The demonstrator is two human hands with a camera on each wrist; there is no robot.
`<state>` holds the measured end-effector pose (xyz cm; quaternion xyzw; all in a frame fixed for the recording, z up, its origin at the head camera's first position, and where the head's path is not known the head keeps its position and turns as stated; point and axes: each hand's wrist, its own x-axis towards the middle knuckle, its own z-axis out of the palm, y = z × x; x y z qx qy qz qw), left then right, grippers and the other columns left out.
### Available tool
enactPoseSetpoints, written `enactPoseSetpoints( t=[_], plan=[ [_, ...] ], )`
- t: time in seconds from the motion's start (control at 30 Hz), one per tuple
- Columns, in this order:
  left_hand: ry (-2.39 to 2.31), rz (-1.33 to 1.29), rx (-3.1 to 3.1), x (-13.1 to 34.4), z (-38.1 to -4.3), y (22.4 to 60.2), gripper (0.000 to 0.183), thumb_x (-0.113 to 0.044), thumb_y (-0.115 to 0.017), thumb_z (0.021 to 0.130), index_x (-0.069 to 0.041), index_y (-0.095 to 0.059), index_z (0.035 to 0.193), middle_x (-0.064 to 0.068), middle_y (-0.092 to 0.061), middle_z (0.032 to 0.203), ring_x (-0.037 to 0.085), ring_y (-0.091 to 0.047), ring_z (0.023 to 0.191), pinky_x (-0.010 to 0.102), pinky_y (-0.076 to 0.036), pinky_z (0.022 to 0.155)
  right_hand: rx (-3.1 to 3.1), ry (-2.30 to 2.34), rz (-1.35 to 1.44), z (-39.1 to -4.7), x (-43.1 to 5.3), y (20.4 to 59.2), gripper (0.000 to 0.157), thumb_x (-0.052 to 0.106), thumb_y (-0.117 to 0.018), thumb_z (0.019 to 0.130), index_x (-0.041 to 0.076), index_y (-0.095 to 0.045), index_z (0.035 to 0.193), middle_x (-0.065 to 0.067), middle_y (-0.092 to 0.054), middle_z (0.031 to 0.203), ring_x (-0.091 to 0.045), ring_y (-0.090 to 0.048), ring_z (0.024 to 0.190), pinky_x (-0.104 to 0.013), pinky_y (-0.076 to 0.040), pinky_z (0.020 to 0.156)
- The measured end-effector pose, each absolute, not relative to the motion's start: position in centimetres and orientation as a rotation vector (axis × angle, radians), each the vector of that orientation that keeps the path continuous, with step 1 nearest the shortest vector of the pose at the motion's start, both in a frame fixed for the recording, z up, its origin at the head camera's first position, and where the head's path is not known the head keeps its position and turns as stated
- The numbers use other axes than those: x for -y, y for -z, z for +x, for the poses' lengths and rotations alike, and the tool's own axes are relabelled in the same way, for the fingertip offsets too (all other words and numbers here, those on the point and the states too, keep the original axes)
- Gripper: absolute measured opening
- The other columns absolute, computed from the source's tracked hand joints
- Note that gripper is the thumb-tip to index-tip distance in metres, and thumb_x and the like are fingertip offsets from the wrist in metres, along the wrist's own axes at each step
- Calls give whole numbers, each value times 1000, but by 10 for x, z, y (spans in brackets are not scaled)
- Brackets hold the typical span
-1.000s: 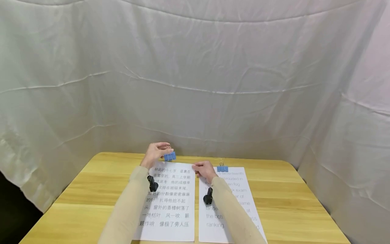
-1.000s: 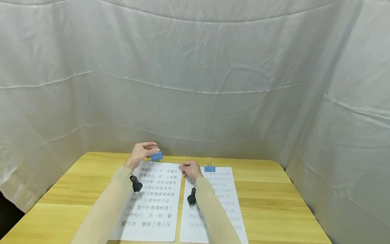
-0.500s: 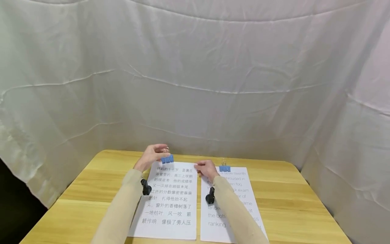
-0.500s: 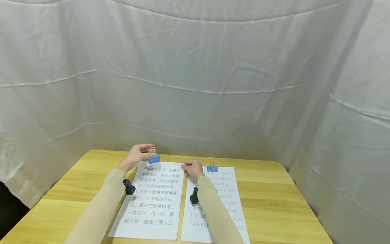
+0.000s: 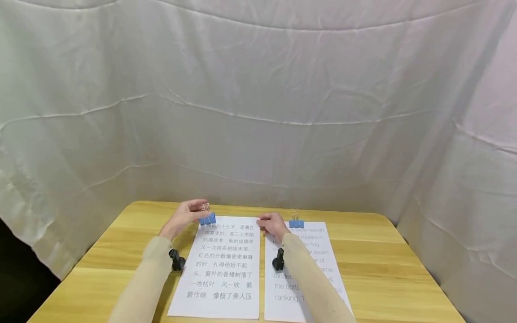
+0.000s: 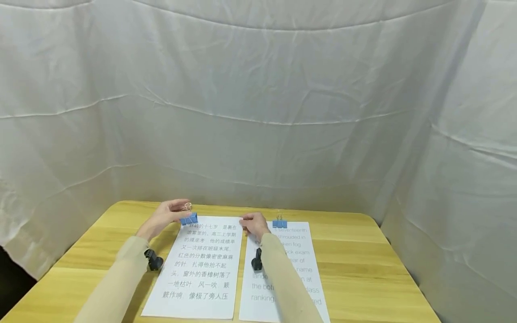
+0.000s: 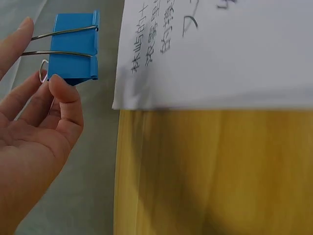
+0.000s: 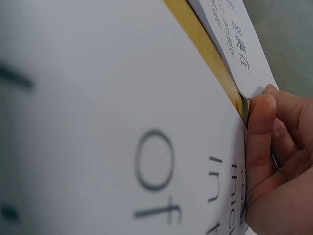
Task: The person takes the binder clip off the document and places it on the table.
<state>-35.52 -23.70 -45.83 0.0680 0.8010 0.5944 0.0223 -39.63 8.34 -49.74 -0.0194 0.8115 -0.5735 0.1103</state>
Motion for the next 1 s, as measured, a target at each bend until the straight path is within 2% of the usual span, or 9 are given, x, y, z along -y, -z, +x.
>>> enactPoseSetpoints(
  t=[0.07, 0.17, 0.3, 0.43, 0.6, 0.87, 1.0],
  plan=[
    [-1836, 197, -2496, 244, -352, 461, 62, -25, -77, 86, -6, -52, 139, 17, -58, 133, 21, -57, 107, 43, -53, 84, -2394, 1678, -64, -397, -83, 498, 31, 14, -68, 92, 4, -68, 122, -9, -69, 90, -15, -61, 72, -24, -52, 58],
    [-1839, 158, -2500, 255, -347, 464, 61, -26, -75, 87, -5, -51, 139, 19, -55, 136, 16, -57, 101, 42, -54, 82, -2397, 1671, -56, -397, -83, 498, 30, 14, -68, 92, 5, -69, 120, -8, -69, 90, -15, -61, 72, -24, -52, 58],
    [-1842, 80, -2498, 267, -342, 466, 62, -26, -73, 89, -2, -49, 141, 22, -49, 142, 13, -57, 95, 32, -52, 78, -2407, 1661, -67, -397, -83, 497, 29, 14, -68, 92, 5, -69, 120, -8, -69, 87, -15, -60, 68, -24, -51, 57],
    [-1829, -11, -2497, 277, -342, 468, 65, -26, -72, 90, 0, -45, 143, 23, -48, 145, 11, -58, 98, 27, -51, 78, -2432, 1641, -66, -396, -83, 496, 28, 14, -67, 93, 6, -69, 120, -8, -68, 85, -14, -58, 65, -24, -50, 56],
    [-1779, -116, -2502, 286, -342, 471, 66, -26, -69, 93, 4, -41, 145, 24, -47, 146, 11, -58, 101, 25, -51, 80, -2446, 1635, -49, -395, -82, 496, 27, 16, -67, 93, 8, -70, 119, -7, -67, 86, -14, -57, 65, -23, -49, 56],
    [-1721, -226, -2518, 295, -342, 474, 66, -26, -66, 94, 9, -39, 144, 28, -48, 142, 18, -58, 98, 26, -50, 76, -2449, 1641, -66, -394, -83, 496, 27, 16, -67, 93, 9, -70, 119, -7, -68, 87, -15, -58, 66, -24, -49, 56],
    [-1721, -255, -2523, 295, -343, 476, 62, -24, -66, 95, 5, -42, 144, 26, -48, 143, 18, -56, 97, 25, -48, 73, -2450, 1643, -74, -394, -83, 496, 27, 15, -67, 93, 9, -70, 119, -8, -68, 87, -15, -58, 66, -24, -49, 55]
  ],
)
